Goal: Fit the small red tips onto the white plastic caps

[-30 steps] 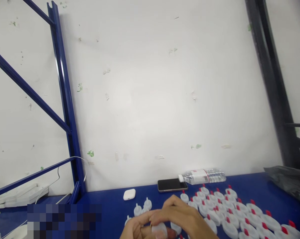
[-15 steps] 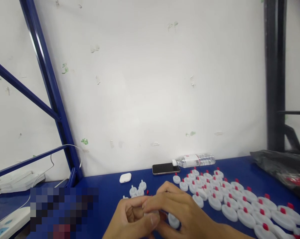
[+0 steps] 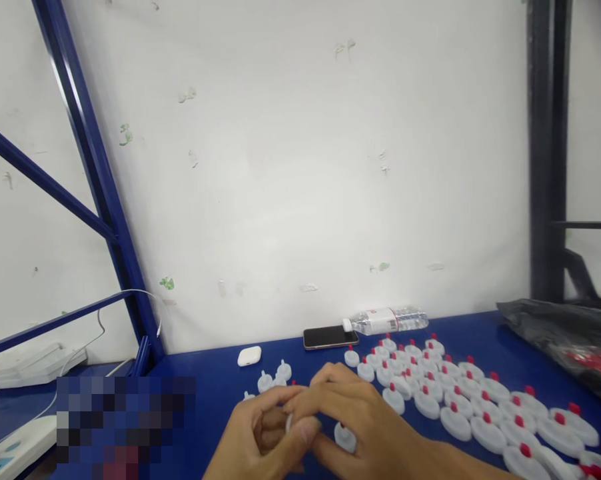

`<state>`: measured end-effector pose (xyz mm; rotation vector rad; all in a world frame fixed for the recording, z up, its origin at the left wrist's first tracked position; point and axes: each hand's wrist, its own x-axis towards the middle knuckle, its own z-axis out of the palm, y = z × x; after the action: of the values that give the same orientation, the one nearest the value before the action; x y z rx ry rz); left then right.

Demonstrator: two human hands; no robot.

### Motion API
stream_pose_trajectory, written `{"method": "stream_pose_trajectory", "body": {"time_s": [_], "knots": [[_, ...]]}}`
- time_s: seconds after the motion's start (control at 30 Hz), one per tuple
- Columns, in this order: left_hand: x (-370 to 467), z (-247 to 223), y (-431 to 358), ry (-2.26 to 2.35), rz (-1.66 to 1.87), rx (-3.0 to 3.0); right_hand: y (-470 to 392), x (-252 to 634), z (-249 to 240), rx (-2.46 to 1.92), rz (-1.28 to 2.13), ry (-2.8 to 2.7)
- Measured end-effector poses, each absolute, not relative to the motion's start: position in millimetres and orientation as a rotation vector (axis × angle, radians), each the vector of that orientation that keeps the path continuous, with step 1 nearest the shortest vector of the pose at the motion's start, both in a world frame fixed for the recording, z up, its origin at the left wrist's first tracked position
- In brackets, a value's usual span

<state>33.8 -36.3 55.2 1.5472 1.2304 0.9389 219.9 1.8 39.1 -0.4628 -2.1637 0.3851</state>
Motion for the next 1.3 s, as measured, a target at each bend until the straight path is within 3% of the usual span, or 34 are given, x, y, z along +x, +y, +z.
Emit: {"method": "stream_pose_trajectory", "body": {"time_s": [0.13, 0.27, 0.4, 0.53, 0.87, 1.3], "knots": [[14.4, 38.7, -21.6, 1.891, 1.060, 1.768, 6.0, 221.6, 31.4, -0.703, 0.461, -2.257], [-10.7, 8.0, -3.9, 2.493, 0.739, 2.042, 16.9, 218.7, 13.5, -0.695, 0.383, -2.451], [-18.6, -16.5, 1.0, 2.393, 0.248, 2.144, 27.7, 212.8, -3.9, -0.608, 0.222, -2.731], [-13.8, -21.4, -2.7, 2.237, 0.027, 2.190, 31.2, 213.4, -12.1, -0.718, 0.164, -2.782], [3.7, 8.8, -15.1, 2.303, 0.169, 2.175, 34.3, 223.7, -15.0, -0.835, 0.047, -2.547], [-5.5, 7.9, -19.1, 2.450, -0.092, 1.980, 48.8, 206.3, -20.7, -0.820, -0.230, -2.740]]}}
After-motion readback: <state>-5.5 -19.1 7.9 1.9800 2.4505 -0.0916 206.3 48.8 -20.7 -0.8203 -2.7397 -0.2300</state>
